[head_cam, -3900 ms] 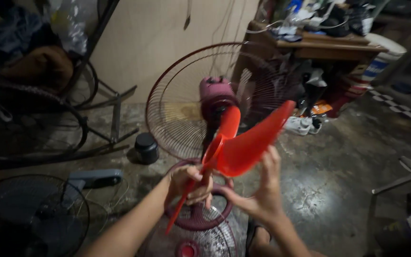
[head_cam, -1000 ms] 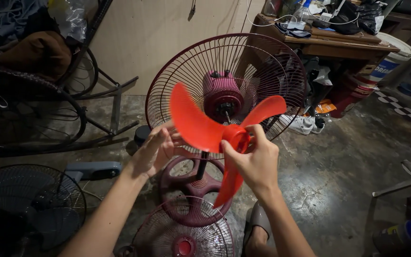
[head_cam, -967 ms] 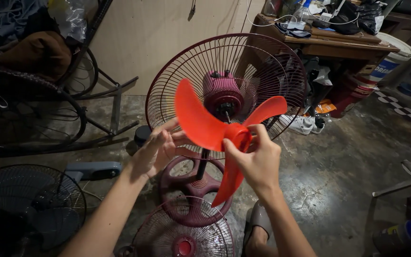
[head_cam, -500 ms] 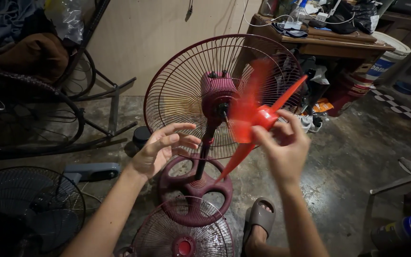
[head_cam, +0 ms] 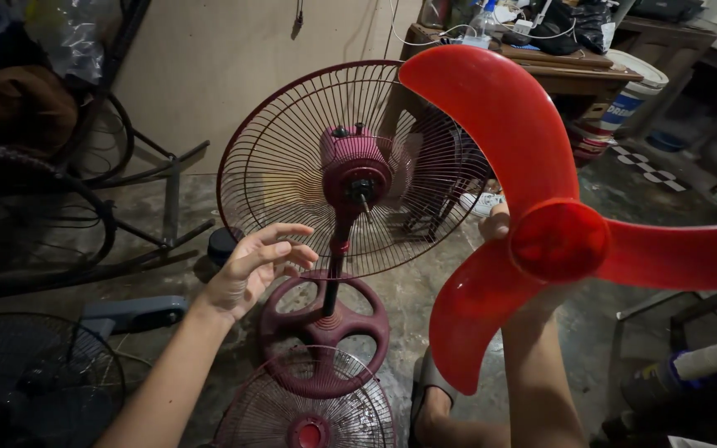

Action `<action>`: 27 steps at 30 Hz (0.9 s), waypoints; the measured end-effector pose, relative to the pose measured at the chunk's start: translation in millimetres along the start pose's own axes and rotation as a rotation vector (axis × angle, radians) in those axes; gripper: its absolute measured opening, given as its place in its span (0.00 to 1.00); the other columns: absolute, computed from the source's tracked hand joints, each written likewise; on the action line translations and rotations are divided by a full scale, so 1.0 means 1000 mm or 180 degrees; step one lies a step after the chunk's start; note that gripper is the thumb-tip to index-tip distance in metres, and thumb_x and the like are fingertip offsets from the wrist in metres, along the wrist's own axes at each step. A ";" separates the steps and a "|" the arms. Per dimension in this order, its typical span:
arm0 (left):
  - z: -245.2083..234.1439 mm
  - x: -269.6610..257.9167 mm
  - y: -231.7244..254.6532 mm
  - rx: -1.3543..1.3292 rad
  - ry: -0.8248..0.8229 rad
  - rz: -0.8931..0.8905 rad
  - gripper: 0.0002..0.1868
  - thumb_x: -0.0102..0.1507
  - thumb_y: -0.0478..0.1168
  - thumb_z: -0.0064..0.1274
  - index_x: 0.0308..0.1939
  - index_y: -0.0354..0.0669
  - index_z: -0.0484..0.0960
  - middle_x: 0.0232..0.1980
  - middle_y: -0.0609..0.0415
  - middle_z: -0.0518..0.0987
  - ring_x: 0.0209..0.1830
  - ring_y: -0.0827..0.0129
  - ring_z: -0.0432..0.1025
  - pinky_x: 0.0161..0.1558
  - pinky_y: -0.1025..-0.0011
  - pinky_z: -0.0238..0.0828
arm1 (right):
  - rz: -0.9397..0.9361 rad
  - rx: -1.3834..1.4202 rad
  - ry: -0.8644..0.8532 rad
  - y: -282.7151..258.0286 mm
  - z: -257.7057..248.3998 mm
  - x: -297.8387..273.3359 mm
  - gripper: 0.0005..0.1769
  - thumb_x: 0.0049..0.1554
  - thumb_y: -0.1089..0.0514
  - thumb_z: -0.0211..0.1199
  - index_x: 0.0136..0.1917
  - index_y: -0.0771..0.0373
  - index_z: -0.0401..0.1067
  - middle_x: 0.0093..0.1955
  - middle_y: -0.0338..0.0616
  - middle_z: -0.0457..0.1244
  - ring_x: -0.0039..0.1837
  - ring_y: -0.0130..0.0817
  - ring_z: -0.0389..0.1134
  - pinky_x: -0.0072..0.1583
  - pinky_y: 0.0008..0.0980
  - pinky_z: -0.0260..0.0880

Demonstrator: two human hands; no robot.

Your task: The person attaches a red fan blade to the motor shaft of a standing electric fan, then secures the front wire cage over the blade. The person uses both hands to align and tighten the blade and cage components.

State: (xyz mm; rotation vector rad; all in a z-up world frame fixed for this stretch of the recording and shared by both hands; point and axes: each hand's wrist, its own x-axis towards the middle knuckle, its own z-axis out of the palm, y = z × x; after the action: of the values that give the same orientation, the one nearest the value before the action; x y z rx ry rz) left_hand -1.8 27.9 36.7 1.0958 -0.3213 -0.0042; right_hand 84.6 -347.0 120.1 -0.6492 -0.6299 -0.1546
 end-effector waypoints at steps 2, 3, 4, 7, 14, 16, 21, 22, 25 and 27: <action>0.000 0.000 -0.001 0.0047 0.0046 -0.0014 0.27 0.61 0.45 0.59 0.61 0.37 0.77 0.46 0.47 0.84 0.49 0.66 0.78 0.52 0.68 0.72 | 0.0035 0.0006 -0.0001 0.005 0.002 0.002 0.30 0.60 0.44 0.64 0.67 0.63 0.65 0.61 0.49 0.66 0.59 0.45 0.71 0.61 0.44 0.75; -0.001 0.001 -0.002 0.0060 0.0061 -0.0022 0.27 0.61 0.46 0.59 0.61 0.37 0.77 0.46 0.47 0.84 0.49 0.66 0.78 0.51 0.68 0.72 | 0.0051 0.0006 0.0004 0.006 0.003 0.002 0.29 0.60 0.45 0.65 0.67 0.63 0.65 0.61 0.49 0.66 0.59 0.45 0.71 0.61 0.44 0.75; -0.001 0.002 -0.002 0.0073 0.0070 -0.0027 0.27 0.61 0.46 0.59 0.61 0.37 0.77 0.46 0.48 0.83 0.49 0.67 0.78 0.51 0.68 0.72 | 0.0062 -0.0005 0.0009 0.007 0.004 0.002 0.29 0.60 0.45 0.65 0.67 0.63 0.64 0.61 0.49 0.66 0.58 0.44 0.71 0.60 0.43 0.75; -0.004 0.004 -0.005 0.0057 0.0088 -0.0036 0.27 0.61 0.46 0.59 0.61 0.37 0.77 0.46 0.48 0.84 0.48 0.67 0.77 0.51 0.67 0.72 | 0.0079 -0.0065 0.0025 0.008 0.004 -0.003 0.29 0.60 0.46 0.65 0.67 0.63 0.64 0.60 0.49 0.66 0.57 0.44 0.71 0.59 0.42 0.76; -0.018 0.012 -0.016 0.0816 0.0888 0.0074 0.16 0.62 0.43 0.58 0.50 0.38 0.84 0.39 0.52 0.85 0.39 0.71 0.78 0.41 0.71 0.74 | 0.0295 -0.0454 0.0046 0.022 0.001 -0.012 0.28 0.59 0.49 0.66 0.67 0.63 0.62 0.59 0.48 0.65 0.55 0.42 0.71 0.55 0.40 0.77; -0.021 0.017 -0.022 0.1290 0.1035 0.0360 0.12 0.62 0.40 0.59 0.47 0.37 0.85 0.37 0.53 0.85 0.37 0.74 0.78 0.41 0.74 0.72 | 0.0218 -0.1318 -0.0234 0.036 0.004 -0.006 0.28 0.59 0.50 0.66 0.66 0.63 0.62 0.58 0.48 0.65 0.54 0.41 0.72 0.54 0.39 0.78; -0.033 0.024 -0.035 0.1603 0.1139 0.0488 0.10 0.62 0.37 0.60 0.45 0.36 0.86 0.36 0.56 0.84 0.36 0.78 0.77 0.40 0.78 0.73 | -0.0442 -0.2488 -0.0828 0.078 0.016 -0.041 0.34 0.53 0.68 0.70 0.69 0.66 0.60 0.60 0.48 0.64 0.61 0.37 0.70 0.60 0.37 0.78; -0.035 0.025 -0.037 0.1647 0.1099 0.0517 0.10 0.62 0.37 0.60 0.45 0.36 0.86 0.36 0.56 0.85 0.36 0.78 0.77 0.41 0.78 0.73 | -0.0591 -0.2631 -0.0766 0.087 0.018 -0.053 0.33 0.53 0.68 0.68 0.69 0.65 0.60 0.60 0.47 0.65 0.61 0.36 0.71 0.60 0.37 0.80; -0.037 0.030 -0.044 0.1689 0.1039 0.0551 0.11 0.63 0.38 0.60 0.46 0.37 0.87 0.37 0.56 0.85 0.37 0.79 0.77 0.41 0.80 0.74 | -0.0838 -0.3140 -0.0559 0.108 0.020 -0.081 0.36 0.48 0.67 0.68 0.68 0.66 0.59 0.59 0.45 0.64 0.58 0.33 0.72 0.57 0.33 0.81; -0.028 0.036 -0.055 0.1594 0.1000 0.0473 0.11 0.63 0.39 0.60 0.46 0.37 0.87 0.36 0.57 0.85 0.35 0.80 0.75 0.38 0.81 0.72 | -0.0853 -0.3442 -0.0463 0.115 0.018 -0.094 0.37 0.46 0.66 0.69 0.67 0.67 0.60 0.58 0.44 0.63 0.57 0.32 0.71 0.55 0.31 0.80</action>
State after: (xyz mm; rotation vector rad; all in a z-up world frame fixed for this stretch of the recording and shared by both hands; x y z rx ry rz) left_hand 48.0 21.3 -13.5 1.5408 -0.1191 0.3953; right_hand 37.3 -250.6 15.8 -1.6244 -0.7532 -0.7313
